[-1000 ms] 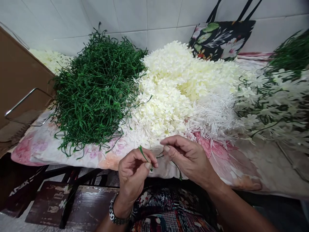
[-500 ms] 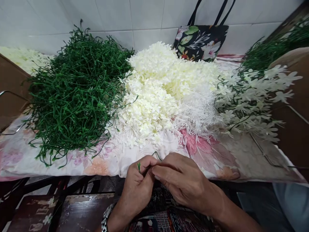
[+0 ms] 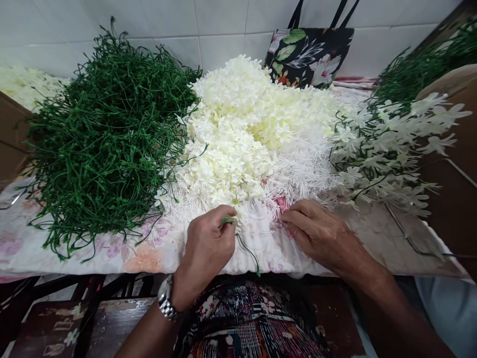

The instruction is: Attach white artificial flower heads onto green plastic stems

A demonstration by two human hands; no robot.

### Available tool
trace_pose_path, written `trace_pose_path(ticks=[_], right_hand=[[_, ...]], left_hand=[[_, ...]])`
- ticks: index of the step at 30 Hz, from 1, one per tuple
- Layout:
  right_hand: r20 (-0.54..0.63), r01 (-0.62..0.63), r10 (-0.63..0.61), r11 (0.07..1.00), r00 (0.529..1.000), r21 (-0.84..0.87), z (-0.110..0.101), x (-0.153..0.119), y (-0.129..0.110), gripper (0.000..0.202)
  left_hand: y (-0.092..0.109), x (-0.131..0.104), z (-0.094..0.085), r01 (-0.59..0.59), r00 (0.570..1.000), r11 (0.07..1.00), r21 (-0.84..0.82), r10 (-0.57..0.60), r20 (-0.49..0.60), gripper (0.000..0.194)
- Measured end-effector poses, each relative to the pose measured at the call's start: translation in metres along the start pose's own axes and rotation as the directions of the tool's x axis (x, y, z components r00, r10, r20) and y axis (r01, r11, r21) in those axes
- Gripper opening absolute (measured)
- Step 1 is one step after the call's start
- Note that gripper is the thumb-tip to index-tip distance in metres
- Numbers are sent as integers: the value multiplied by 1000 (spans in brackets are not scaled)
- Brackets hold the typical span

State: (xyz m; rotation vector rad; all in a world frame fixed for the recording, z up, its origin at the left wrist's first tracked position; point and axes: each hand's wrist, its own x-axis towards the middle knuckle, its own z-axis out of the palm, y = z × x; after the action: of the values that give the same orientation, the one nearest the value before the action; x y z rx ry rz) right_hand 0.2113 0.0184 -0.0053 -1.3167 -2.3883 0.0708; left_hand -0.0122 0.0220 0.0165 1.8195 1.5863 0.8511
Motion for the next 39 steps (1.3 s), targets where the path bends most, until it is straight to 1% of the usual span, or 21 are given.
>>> trace_pose_path(ticks=[1, 3, 5, 7, 8, 10, 12, 13, 15, 17, 18, 20, 21, 23, 24, 26, 28, 30, 35, 37, 39], right_hand=[[11, 9, -9, 1000, 1000, -5, 0, 1, 0, 18], [34, 27, -26, 999, 999, -23, -1, 3, -1, 18], [45, 39, -37, 999, 998, -34, -1, 5, -3, 17], [16, 36, -36, 999, 999, -22, -2, 6, -5, 15], [-14, 31, -31, 1000, 999, -6, -1, 6, -6, 15], [-89, 24, -21, 999, 996, 42, -1, 6, -8, 12], [-154, 20, -4, 995, 988, 103, 0, 6, -10, 11], [-179, 16, 9, 991, 984, 136, 0, 6, -11, 10], [-217, -15, 60, 979, 974, 206, 0, 7, -15, 10], [-233, -62, 132, 957, 963, 285, -1, 9, -22, 10], [-227, -83, 165, 939, 960, 332, -2, 11, -27, 9], [-203, -101, 206, 895, 957, 434, -4, 16, -40, 8], [-190, -98, 213, 870, 958, 483, -6, 19, -47, 8], [-202, -65, 208, 833, 957, 549, -8, 26, -60, 9], [-217, -43, 198, 824, 956, 565, -9, 30, -66, 10], [-251, 12, 161, 820, 955, 572, -8, 36, -76, 9], [-285, 61, 124, 826, 951, 561, -7, 40, -81, 9], [-314, 90, 97, 842, 945, 532, -4, 41, -84, 10], [-341, 112, 60, 880, 938, 462, -2, 38, -87, 11], [-344, 118, 50, 885, 938, 450, -3, 37, -89, 11], [-336, 118, 42, 890, 941, 441, -4, 37, -90, 12]], left_hand=[[1, 2, 3, -51, 999, 994, 98, 51, 9, 20], [3, 5, 8, -126, 992, 949, 288, 121, 35, 26], [5, 7, 11, -149, 989, 895, 421, 136, 61, 27], [5, 7, 13, -148, 989, 877, 458, 133, 64, 25], [5, 6, 13, -146, 989, 889, 434, 138, 49, 25], [2, 6, 12, -138, 989, 942, 306, 147, -7, 23], [-2, 5, 9, -123, 988, 988, 94, 130, -80, 19], [-3, 4, 8, -107, 988, 994, -26, 104, -112, 17], [-3, 4, 4, -53, 988, 967, -250, 15, -152, 12], [-2, 3, 0, 22, 983, 881, -472, -105, -150, 8], [-1, 2, -1, 69, 978, 809, -584, -170, -120, 6], [2, 1, -3, 162, 963, 612, -774, -269, -12, 3], [4, 0, -4, 204, 954, 504, -840, -297, 53, 5], [7, -3, -3, 263, 935, 321, -910, -316, 159, 10], [8, -4, -2, 279, 929, 256, -925, -316, 193, 12], [9, -7, 0, 297, 918, 162, -941, -319, 235, 14], [9, -10, 2, 304, 908, 98, -948, -332, 257, 16], [8, -12, 4, 297, 900, 63, -953, -351, 257, 18], [8, -16, 6, 278, 887, 43, -960, -394, 240, 19], [8, -16, 7, 275, 881, 50, -960, -414, 231, 19], [9, -16, 7, 271, 879, 80, -959, -427, 212, 20]])
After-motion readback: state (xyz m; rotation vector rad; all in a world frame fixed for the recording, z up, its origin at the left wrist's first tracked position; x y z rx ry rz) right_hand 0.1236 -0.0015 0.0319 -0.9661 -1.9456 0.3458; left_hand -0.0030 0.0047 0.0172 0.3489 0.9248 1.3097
